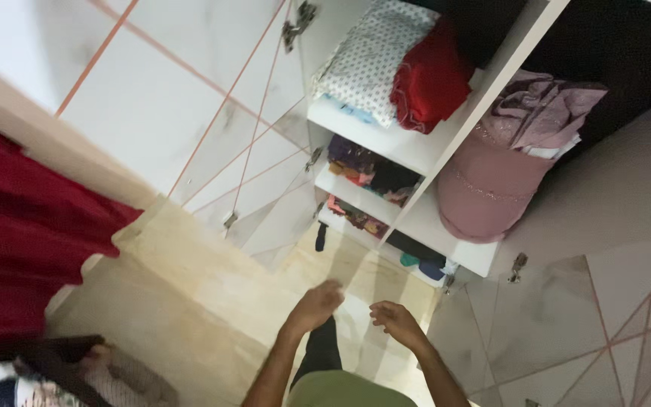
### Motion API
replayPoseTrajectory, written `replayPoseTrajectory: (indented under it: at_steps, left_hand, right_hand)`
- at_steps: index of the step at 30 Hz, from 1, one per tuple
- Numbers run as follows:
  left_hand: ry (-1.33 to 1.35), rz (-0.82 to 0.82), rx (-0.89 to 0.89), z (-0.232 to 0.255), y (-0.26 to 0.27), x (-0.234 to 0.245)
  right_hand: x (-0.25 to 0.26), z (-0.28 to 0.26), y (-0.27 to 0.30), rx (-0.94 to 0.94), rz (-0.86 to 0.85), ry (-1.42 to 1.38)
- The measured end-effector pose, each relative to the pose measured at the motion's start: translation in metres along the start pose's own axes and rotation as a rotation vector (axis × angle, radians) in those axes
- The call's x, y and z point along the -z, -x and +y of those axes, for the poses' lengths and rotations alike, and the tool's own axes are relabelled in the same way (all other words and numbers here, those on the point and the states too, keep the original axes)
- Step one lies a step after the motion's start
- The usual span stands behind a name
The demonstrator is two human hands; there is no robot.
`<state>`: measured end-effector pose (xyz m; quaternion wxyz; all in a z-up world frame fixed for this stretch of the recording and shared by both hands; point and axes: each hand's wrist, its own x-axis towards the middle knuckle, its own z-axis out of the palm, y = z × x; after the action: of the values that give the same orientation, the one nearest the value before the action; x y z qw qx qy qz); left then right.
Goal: The person removes folded clothes from a white wardrobe shelf and places them on a nearby bed. They handle several garments one at a time, including a red patterned cloth, a pink shirt, and other folded items, then wipe the now-empty shelf with a cloth.
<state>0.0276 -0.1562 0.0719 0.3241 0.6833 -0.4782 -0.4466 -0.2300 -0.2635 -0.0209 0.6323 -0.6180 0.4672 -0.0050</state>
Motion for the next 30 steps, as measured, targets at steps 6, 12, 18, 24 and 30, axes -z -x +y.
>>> replayPoseTrajectory:
  at_steps: [6,12,18,24,30]
  left_hand:
    - [0.05,0.191,-0.242,0.099,-0.121,0.056]
    - [-0.153,0.479,-0.708,0.195,-0.224,0.097]
    - [-0.053,0.195,-0.649,0.248,-0.314,0.066]
    - [0.011,0.647,-0.654,0.268,-0.375,0.039]
    - [0.23,0.551,-0.439,0.279,-0.4,0.015]
  right_hand:
    - [0.027,-0.076,-0.036,0.089,0.024,-0.055]
    - [0.06,-0.152,-0.058,0.166,0.196,-0.074]
    - [0.065,-0.175,-0.045,0.194,0.247,-0.183]
    - [0.068,-0.178,-0.048,0.153,0.247,-0.198]
    - [0.082,-0.18,-0.052,0.183,0.275,-0.186]
